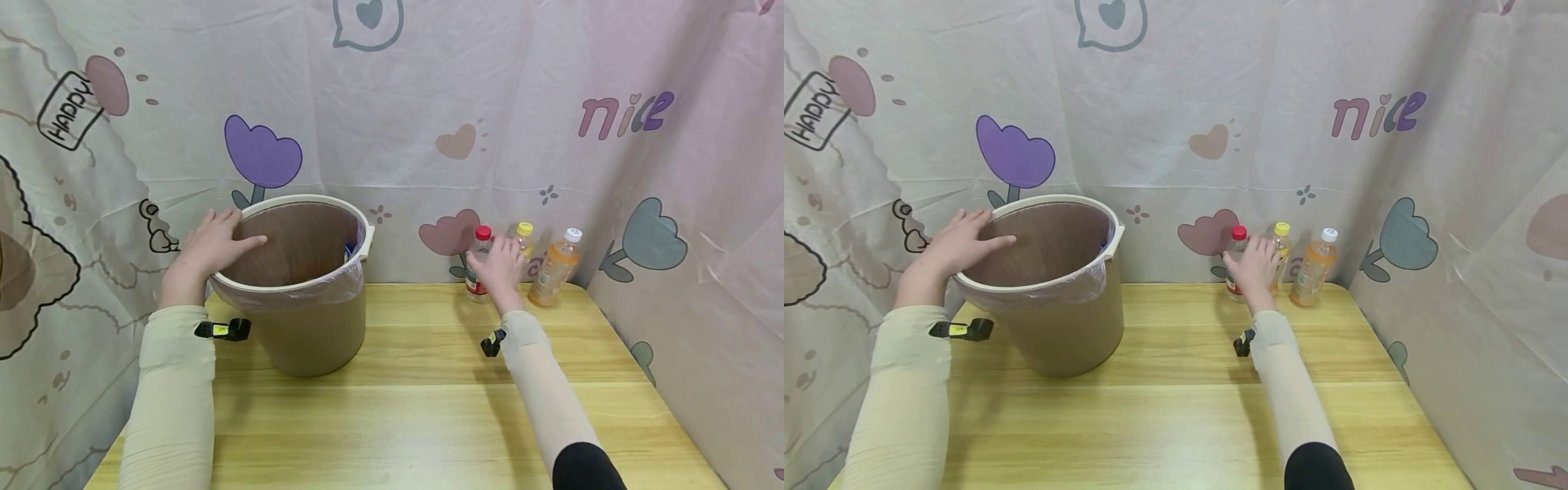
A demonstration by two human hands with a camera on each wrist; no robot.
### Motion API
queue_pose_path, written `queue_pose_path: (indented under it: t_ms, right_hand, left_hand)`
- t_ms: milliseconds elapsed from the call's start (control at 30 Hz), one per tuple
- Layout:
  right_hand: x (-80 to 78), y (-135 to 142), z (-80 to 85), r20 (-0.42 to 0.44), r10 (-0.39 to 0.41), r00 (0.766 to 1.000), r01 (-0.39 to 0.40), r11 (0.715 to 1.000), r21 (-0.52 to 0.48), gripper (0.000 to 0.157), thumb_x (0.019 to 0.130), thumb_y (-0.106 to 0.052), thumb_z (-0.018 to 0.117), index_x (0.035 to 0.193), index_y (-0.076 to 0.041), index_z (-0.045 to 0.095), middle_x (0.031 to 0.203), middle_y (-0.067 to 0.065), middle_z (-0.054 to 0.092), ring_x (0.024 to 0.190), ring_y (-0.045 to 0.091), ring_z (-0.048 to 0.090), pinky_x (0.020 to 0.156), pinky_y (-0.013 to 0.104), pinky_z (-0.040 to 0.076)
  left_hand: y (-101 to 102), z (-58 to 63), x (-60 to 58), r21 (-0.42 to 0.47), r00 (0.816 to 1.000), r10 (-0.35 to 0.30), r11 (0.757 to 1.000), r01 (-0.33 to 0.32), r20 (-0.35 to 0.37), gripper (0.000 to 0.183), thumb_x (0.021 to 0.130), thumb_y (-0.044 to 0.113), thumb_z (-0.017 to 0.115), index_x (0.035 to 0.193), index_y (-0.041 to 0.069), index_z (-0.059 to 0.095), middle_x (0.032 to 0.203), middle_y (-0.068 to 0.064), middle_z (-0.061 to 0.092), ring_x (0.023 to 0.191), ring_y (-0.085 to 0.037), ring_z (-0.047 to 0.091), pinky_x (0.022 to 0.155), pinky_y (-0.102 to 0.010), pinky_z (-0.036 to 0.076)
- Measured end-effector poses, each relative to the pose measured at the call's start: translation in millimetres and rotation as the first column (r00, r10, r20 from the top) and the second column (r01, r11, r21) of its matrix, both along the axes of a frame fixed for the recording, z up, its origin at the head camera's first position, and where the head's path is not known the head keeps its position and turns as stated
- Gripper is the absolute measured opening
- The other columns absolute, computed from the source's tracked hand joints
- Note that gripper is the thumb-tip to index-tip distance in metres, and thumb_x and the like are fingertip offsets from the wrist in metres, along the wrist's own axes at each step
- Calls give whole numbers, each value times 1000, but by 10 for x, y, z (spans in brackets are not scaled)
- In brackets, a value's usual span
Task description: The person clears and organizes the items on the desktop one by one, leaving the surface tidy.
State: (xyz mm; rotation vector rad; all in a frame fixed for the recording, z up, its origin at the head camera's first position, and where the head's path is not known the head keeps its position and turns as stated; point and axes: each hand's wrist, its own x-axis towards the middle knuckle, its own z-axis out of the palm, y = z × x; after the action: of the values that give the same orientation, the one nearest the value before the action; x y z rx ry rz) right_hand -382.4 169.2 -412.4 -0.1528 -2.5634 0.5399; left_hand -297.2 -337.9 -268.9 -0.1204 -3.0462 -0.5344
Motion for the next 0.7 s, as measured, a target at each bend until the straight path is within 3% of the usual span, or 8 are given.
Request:
queue_pose_path:
  t_ms: [700]
  right_hand:
    - [272,-105,-86,-58,136,989,-129,986,103,66,78,-46,74,120,-1,49,115,20,57,112,38,48,95,54,38]
  left_hand:
    - [7,11,16,4,1000,-2,1000,2,-2,95,93,63,47,153,-4,16,158,-32,13,147,-52,-5,111,-76,4]
